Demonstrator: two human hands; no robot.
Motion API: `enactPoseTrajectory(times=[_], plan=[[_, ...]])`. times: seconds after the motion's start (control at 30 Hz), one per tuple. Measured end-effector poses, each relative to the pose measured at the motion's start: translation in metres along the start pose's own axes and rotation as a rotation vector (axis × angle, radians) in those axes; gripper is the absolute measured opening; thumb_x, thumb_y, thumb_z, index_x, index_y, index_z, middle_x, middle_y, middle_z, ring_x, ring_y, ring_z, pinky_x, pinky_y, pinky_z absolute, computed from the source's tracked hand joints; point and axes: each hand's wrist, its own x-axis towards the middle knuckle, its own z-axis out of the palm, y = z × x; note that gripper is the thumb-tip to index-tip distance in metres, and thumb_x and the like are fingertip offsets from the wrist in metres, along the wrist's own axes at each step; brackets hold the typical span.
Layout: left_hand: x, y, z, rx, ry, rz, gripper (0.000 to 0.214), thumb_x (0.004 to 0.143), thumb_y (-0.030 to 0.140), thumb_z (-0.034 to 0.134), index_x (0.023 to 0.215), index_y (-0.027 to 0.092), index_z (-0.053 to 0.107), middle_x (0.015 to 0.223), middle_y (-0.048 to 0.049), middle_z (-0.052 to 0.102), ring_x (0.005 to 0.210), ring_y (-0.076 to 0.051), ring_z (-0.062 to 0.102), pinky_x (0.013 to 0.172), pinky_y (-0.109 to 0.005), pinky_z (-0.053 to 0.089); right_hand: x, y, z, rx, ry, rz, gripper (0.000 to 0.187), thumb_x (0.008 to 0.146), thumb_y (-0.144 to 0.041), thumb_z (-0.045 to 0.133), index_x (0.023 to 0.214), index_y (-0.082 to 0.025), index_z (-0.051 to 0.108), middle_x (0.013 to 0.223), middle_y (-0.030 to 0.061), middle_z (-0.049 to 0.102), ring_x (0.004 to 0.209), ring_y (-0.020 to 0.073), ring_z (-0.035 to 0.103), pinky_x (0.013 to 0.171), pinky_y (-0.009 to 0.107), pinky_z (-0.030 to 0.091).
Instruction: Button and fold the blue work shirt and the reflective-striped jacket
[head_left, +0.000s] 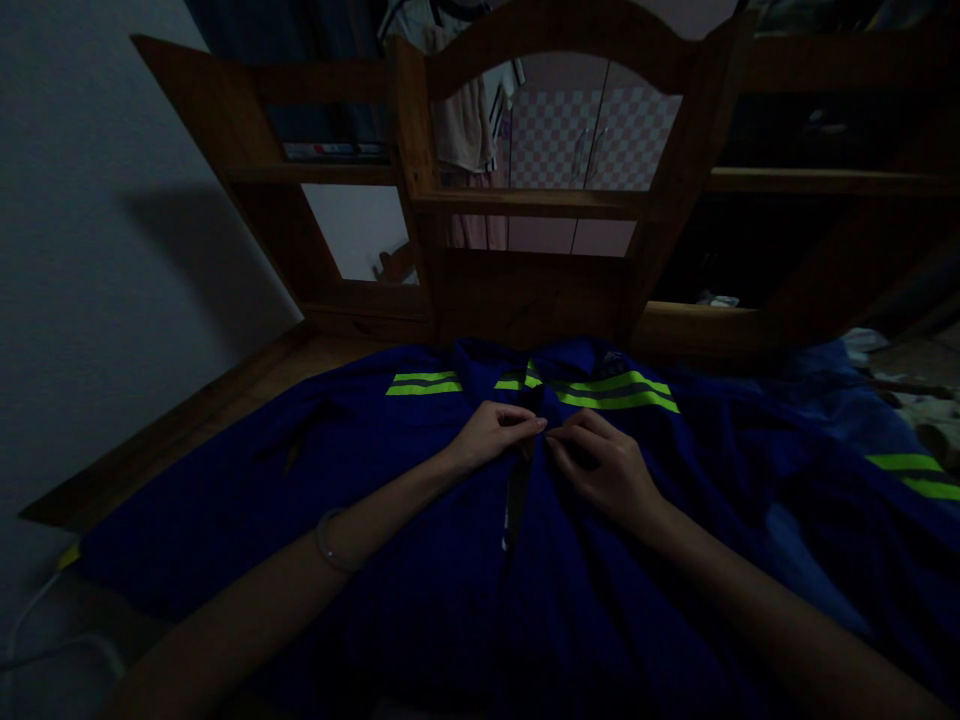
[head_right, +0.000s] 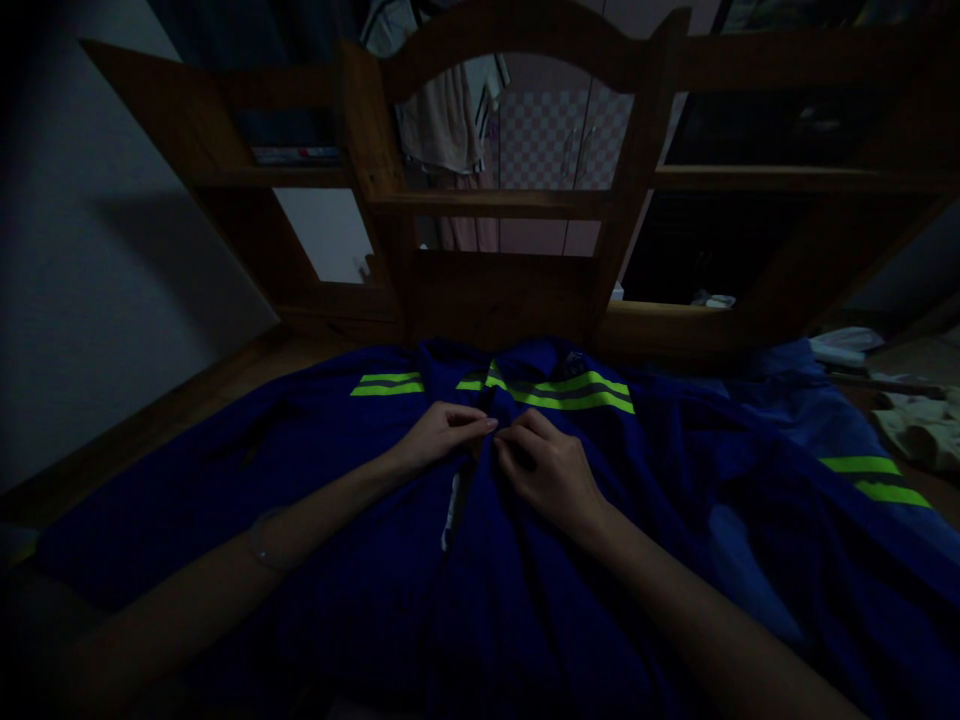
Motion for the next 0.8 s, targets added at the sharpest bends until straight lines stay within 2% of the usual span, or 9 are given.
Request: enactPoseTrajectory(times=[0.23, 0.33, 0.4, 0.43, 0.53, 0.6, 0.7, 0.8], plan=[[-0.002, 0.005, -0.001, 0.03, -0.01, 0.021, 0.031, 0.079, 0.041, 0.06, 0.073, 0.01, 0.064, 0.062, -0.0021, 0.061, 0.056, -0.01, 0.057, 0.058, -0.022, 0.046, 0.0, -0.004, 0.0, 0.079, -0.06, 0.051, 0.023, 0.087, -0.027, 0.051, 0.102, -0.024, 0.068, 0.089, 0.0052, 0.059, 0.074, 0.015, 0.057, 0.067, 0.028, 0.046], [-0.007, 0.02, -0.012, 0.089, -0.06, 0.034, 0.033, 0.078, 0.037, 0.063, 0.099, 0.013, 0.062, 0.072, -0.0026, 0.064, 0.06, -0.011, 0.059, 0.061, -0.024, 0.048, 0.002, -0.004, -0.003, 0.209, -0.018, 0.109, 0.022, 0.087, -0.03, 0.053, 0.099, -0.024, 0.07, 0.084, 0.0042, 0.059, 0.073, 0.0147, 0.057, 0.063, 0.027, 0.045], [-0.012, 0.031, -0.025, 0.131, -0.139, -0.002, 0.049, 0.074, 0.035, 0.067, 0.118, 0.018, 0.052, 0.084, -0.0031, 0.064, 0.063, -0.012, 0.06, 0.058, -0.024, 0.049, 0.004, -0.002, -0.005, 0.304, 0.032, 0.154, 0.021, 0.085, -0.033, 0.057, 0.097, -0.023, 0.071, 0.083, 0.004, 0.06, 0.073, 0.0151, 0.056, 0.062, 0.027, 0.044], [-0.014, 0.035, -0.032, 0.165, -0.195, -0.035, 0.054, 0.072, 0.034, 0.068, 0.121, 0.02, 0.048, 0.089, -0.0036, 0.064, 0.064, -0.012, 0.061, 0.057, -0.024, 0.049, 0.006, -0.002, -0.006, 0.346, 0.053, 0.172, 0.021, 0.084, -0.034, 0.058, 0.096, -0.023, 0.071, 0.083, 0.0041, 0.061, 0.075, 0.0156, 0.057, 0.062, 0.027, 0.044], [-0.02, 0.038, -0.049, 0.364, -0.327, -0.091, 0.046, 0.067, 0.033, 0.072, 0.107, 0.017, 0.057, 0.091, -0.0041, 0.063, 0.069, -0.013, 0.061, 0.057, -0.022, 0.046, 0.009, -0.001, -0.008, 0.441, 0.083, 0.199, 0.02, 0.081, -0.036, 0.062, 0.094, -0.023, 0.072, 0.084, 0.0044, 0.062, 0.078, 0.0168, 0.057, 0.065, 0.029, 0.044], [-0.024, 0.033, -0.052, 0.533, -0.364, -0.061, 0.036, 0.066, 0.034, 0.073, 0.095, 0.016, 0.062, 0.086, -0.003, 0.063, 0.072, -0.013, 0.059, 0.059, -0.02, 0.044, 0.01, -0.001, -0.008, 0.478, 0.092, 0.204, 0.02, 0.08, -0.035, 0.063, 0.093, -0.023, 0.072, 0.083, 0.0042, 0.061, 0.077, 0.0165, 0.057, 0.065, 0.029, 0.044], [-0.032, 0.026, -0.045, 0.691, -0.343, -0.005, 0.027, 0.066, 0.034, 0.071, 0.085, 0.016, 0.065, 0.081, -0.0013, 0.063, 0.071, -0.013, 0.058, 0.059, -0.019, 0.04, 0.009, -0.001, -0.009, 0.495, 0.134, 0.205, 0.019, 0.08, -0.035, 0.064, 0.091, -0.023, 0.073, 0.082, 0.0042, 0.061, 0.077, 0.0164, 0.056, 0.065, 0.029, 0.044], [-0.04, 0.025, -0.036, 0.725, -0.239, -0.002, 0.017, 0.071, 0.032, 0.066, 0.079, 0.016, 0.064, 0.074, 0.0003, 0.064, 0.067, -0.013, 0.057, 0.058, -0.019, 0.038, 0.008, -0.002, -0.008, 0.495, 0.157, 0.192, 0.02, 0.08, -0.036, 0.063, 0.091, -0.023, 0.072, 0.082, 0.0045, 0.061, 0.077, 0.0168, 0.056, 0.066, 0.03, 0.045]])
